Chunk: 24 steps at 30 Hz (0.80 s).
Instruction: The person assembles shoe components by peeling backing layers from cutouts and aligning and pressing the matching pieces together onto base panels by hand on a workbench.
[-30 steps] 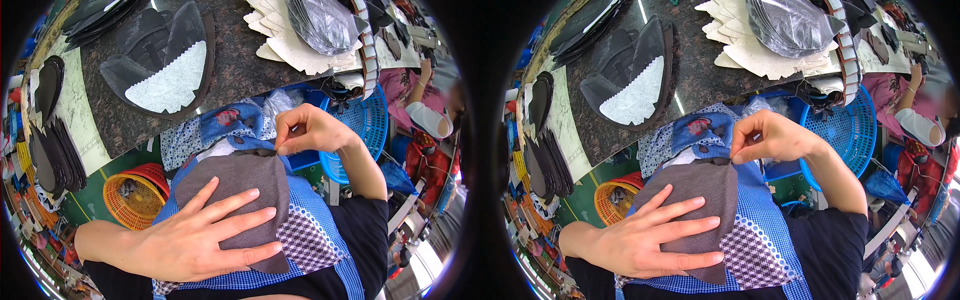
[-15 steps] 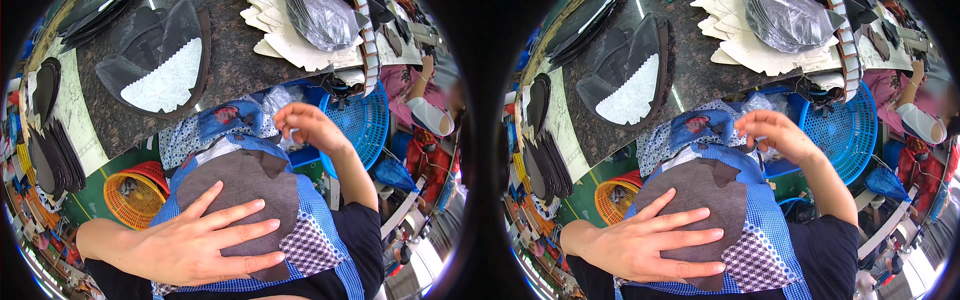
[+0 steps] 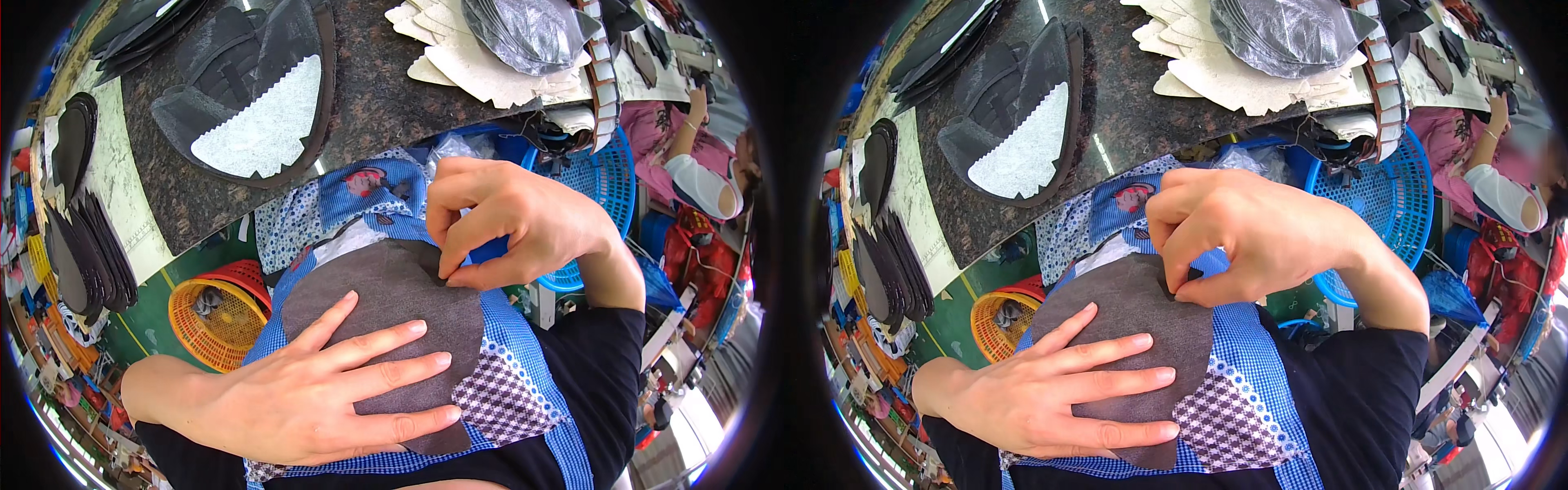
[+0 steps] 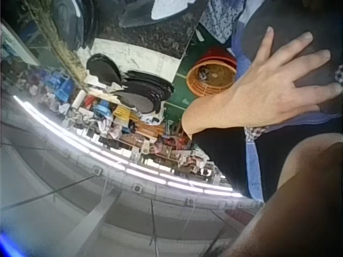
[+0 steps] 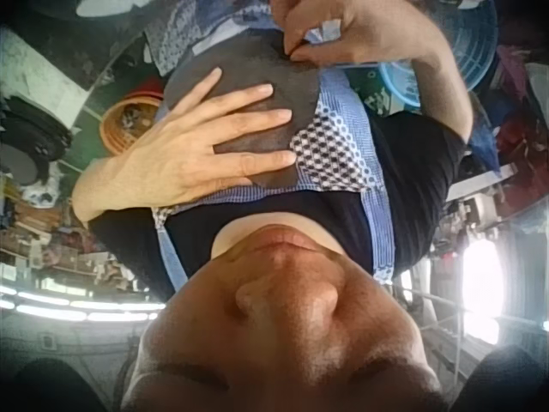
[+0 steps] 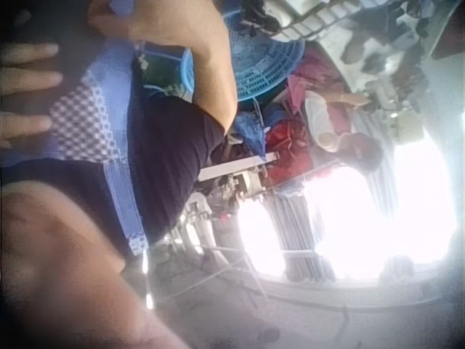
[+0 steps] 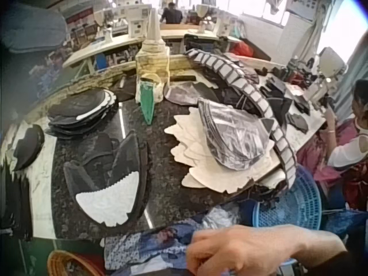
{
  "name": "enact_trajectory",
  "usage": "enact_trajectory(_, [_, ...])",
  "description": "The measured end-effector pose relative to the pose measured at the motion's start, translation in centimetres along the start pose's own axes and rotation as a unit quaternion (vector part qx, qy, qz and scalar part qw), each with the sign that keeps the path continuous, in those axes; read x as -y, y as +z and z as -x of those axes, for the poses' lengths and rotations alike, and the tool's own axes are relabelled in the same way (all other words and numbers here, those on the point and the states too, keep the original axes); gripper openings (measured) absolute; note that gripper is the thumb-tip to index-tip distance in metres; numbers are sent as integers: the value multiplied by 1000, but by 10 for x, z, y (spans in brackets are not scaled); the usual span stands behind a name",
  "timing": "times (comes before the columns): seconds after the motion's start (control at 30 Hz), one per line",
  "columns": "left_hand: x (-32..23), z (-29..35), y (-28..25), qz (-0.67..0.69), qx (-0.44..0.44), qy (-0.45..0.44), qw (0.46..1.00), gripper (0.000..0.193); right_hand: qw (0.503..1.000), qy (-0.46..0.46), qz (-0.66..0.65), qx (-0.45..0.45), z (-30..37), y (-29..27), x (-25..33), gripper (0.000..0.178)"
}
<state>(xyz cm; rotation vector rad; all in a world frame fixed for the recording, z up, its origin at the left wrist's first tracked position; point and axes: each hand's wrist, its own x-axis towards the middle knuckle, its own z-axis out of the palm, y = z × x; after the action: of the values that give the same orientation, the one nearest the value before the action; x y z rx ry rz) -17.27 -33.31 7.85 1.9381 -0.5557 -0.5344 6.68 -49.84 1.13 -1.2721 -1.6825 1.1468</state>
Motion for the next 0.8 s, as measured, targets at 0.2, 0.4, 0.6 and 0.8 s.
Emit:
enact_trajectory(0.2, [1,-2,-1,0,-1,3,1000,47,997,-16,17,78,-18,4,1,13])
enact_trajectory(0.4, [2,2,0,-11,-7,9,1000,46,992,52,-95,60,-12,5,-24,10])
enact_trajectory(0.6, [5,5,0,6,1,20,1000,45,944,279,-171,-41,35,25,-53,8])
enact_trajectory(0.8, [12,-1,-6,19,17,36,999,45,920,304,-205,-141,66,53,-76,5])
